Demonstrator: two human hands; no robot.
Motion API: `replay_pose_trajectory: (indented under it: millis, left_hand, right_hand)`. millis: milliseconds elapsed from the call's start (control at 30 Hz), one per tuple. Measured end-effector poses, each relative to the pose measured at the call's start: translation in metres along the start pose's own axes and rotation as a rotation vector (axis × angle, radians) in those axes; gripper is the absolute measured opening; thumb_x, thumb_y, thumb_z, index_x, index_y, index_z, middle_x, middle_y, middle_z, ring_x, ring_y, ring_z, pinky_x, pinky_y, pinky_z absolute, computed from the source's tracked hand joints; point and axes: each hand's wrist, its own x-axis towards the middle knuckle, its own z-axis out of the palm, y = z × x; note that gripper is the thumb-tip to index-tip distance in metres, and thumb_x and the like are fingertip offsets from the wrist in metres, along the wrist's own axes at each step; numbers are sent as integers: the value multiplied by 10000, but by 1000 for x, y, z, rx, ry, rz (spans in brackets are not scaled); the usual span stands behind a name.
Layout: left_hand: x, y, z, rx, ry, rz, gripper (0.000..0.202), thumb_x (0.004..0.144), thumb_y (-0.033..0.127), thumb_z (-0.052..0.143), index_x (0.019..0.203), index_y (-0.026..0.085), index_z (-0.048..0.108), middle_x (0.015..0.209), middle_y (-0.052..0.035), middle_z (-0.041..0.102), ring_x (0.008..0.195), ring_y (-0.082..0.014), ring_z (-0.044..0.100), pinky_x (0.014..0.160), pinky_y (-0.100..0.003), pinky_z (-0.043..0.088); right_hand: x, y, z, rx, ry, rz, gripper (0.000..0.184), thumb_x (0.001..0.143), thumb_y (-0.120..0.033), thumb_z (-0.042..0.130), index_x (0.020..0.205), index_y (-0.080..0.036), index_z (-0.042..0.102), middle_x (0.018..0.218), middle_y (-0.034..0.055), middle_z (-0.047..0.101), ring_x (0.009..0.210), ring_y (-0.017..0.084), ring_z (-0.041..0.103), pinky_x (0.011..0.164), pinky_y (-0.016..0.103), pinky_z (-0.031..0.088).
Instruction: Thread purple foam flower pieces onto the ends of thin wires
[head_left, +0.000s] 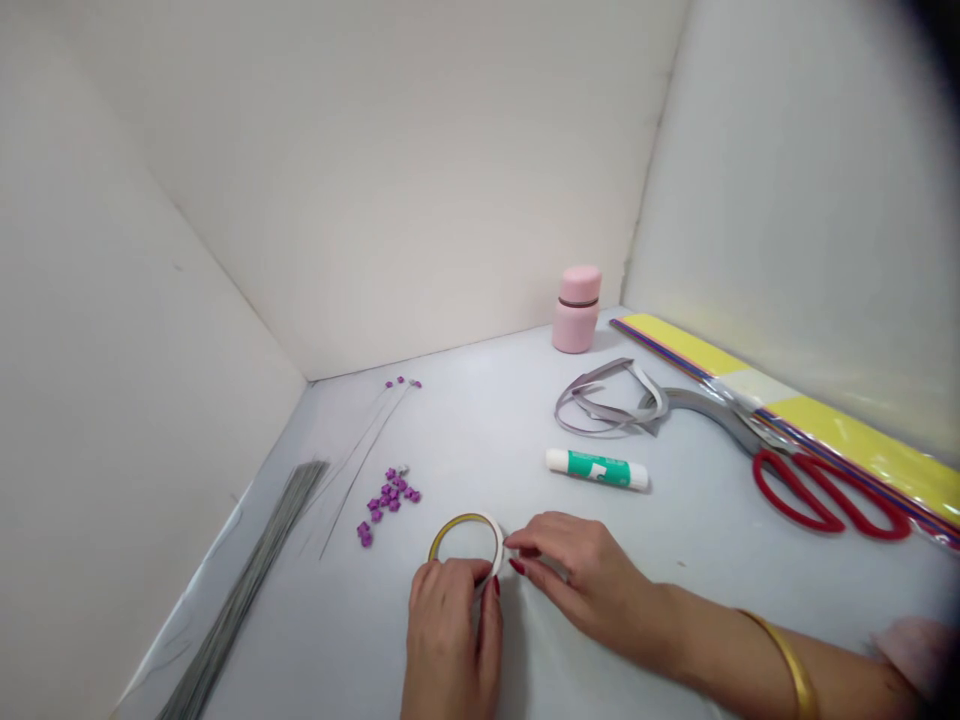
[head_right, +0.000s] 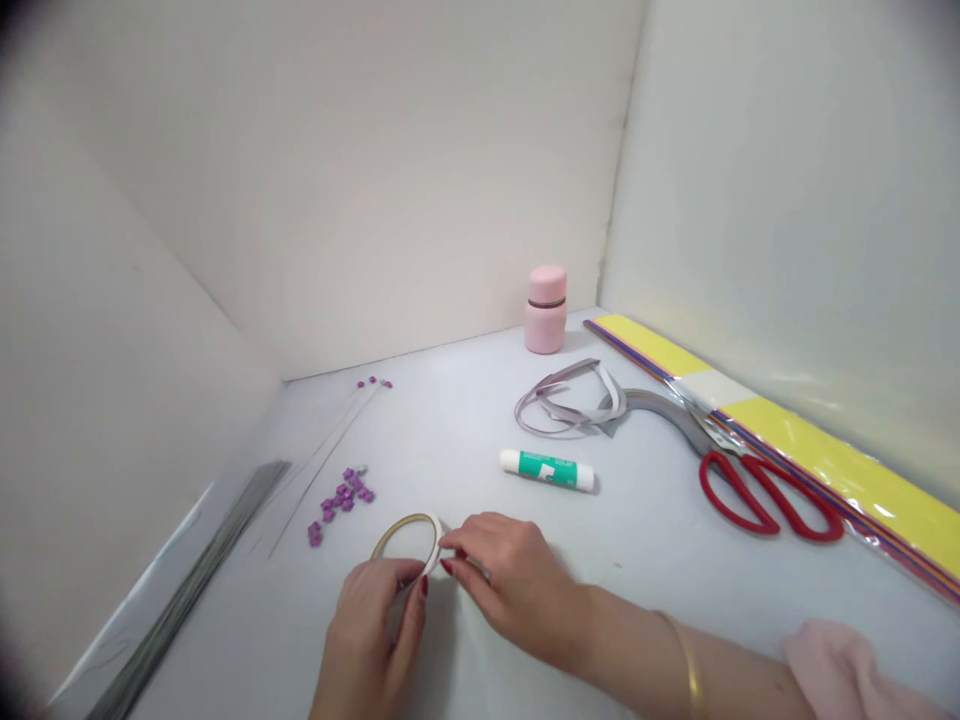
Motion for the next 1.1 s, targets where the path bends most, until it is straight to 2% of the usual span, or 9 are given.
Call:
replay_pose_trajectory:
  millis: [233, 467, 667, 800, 933, 1100]
  left_hand:
    - [2, -2, -1, 18, -37, 49, 111, 823, 124, 452, 871, 208, 505, 747, -30, 605, 694, -198, 549, 700, -366, 386]
    - [1, -1, 1, 10, -26, -4, 114, 834, 135, 422, 857, 203, 511, 740, -33, 602, 700, -202, 547, 713, -385, 386]
    - [4, -4, -3, 69, -98, 73, 114, 819, 122, 459, 888, 202, 500, 758, -33, 627, 699, -195, 584, 708, -370, 417]
    - [4, -3, -2, 67, -79, 71, 102, 815, 125, 460, 862, 198, 513, 739, -29, 628, 683, -190, 583, 692, -360, 432]
    - [0, 0, 2, 3, -61, -27, 101, 827, 170, 441, 838, 200, 537, 724, -44, 627, 675, -198, 573, 647, -346, 439]
    - [-1, 10, 4, -209, -109, -251, 163, 844, 267, 418, 862, 200, 565, 740, -50, 646, 661, -181, 610, 609, -299, 461]
  right_hand:
    - [-4, -1, 9, -116, 27, -126, 160, 855, -165, 472, 967, -163, 586, 818, 59, 654, 747, 175, 585, 675, 285, 455]
    - [-2, -1, 8, -145, 49, -125, 153, 878, -183, 442, 878, -173, 594, 746, 43, 644, 689, 160, 591, 639, 268, 451]
    - [-3, -1, 9, -130, 45, -125, 167, 879, -171, 429, 837, -181, 590, 726, 33, 638, 672, 155, 584, 631, 260, 440]
    - [-3, -2, 9, -140, 17, -132, 194, 872, -127, 391, 862, -175, 579, 750, 44, 629, 696, 156, 576, 640, 258, 436]
    - [-4, -2, 10, -237, -4, -186, 233, 856, -82, 339, 834, -160, 557, 711, 49, 593, 659, 157, 541, 606, 254, 420]
    - [-3, 3, 16, -328, 52, -257, 249, 851, -64, 303, 768, -156, 519, 674, 51, 547, 601, 158, 485, 558, 256, 387]
